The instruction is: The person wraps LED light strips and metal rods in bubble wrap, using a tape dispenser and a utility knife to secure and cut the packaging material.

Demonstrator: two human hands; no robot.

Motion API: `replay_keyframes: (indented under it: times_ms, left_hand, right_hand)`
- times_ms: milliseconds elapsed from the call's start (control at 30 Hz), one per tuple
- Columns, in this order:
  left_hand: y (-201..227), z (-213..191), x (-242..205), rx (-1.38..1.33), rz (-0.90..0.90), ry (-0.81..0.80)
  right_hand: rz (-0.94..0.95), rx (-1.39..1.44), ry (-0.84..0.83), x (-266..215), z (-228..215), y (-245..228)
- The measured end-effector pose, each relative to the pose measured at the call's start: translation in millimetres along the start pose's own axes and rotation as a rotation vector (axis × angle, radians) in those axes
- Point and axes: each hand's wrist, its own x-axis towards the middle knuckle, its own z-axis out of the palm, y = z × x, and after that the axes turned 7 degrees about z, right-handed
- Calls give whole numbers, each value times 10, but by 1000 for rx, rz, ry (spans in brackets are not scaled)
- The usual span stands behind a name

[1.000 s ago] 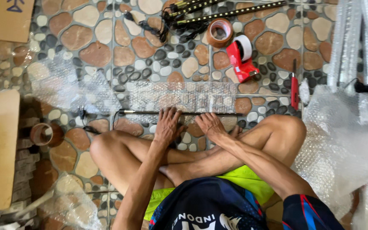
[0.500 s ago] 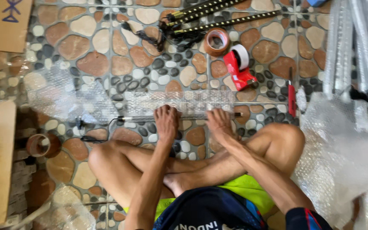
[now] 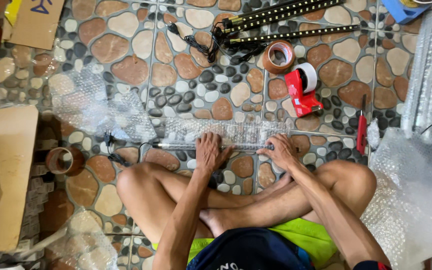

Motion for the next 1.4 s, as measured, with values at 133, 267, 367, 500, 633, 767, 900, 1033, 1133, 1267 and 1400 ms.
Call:
replay_keyframes:
  times_ms: [133, 267, 367, 500, 633, 767, 900, 1033, 1133, 1267, 1400]
  left_hand:
    - [-42, 46, 93, 46, 13, -21]
    - [-106, 99, 332, 43, -22, -14]
    - [-36, 206, 358, 174, 44, 53]
    - [14, 250, 377, 163, 148, -30]
    - [-139, 209, 616, 300, 220, -273]
    - [-64, -230, 498, 418, 316, -339]
    - [190, -1421, -18, 413, 148, -560]
    - [323, -2206, -357, 93, -318, -694]
    - [626, -2320, -539, -443, -580, -544]
    - [897, -1860, -754, -674, -699, -476]
    - [1166, -1473, -736, -926, -617, -320]
  right_hand:
    - [99, -119, 31, -101, 69, -218]
    - [-203, -246, 140, -349, 421, -598]
    - [-144, -195, 80, -131, 326, -701]
    - [-99, -207, -68, 408, 200, -647]
    - [-263, -236, 15, 760, 266, -468]
    - [-354, -82, -158, 718, 95, -391]
    - [-630, -161, 302, 553, -208, -92]
    - [-87, -89, 632, 653, -1282, 243]
    - [419, -57, 324, 640, -1162, 771]
    - [278, 124, 335, 742, -1106, 930]
    - [347, 130, 276, 815, -1165, 937]
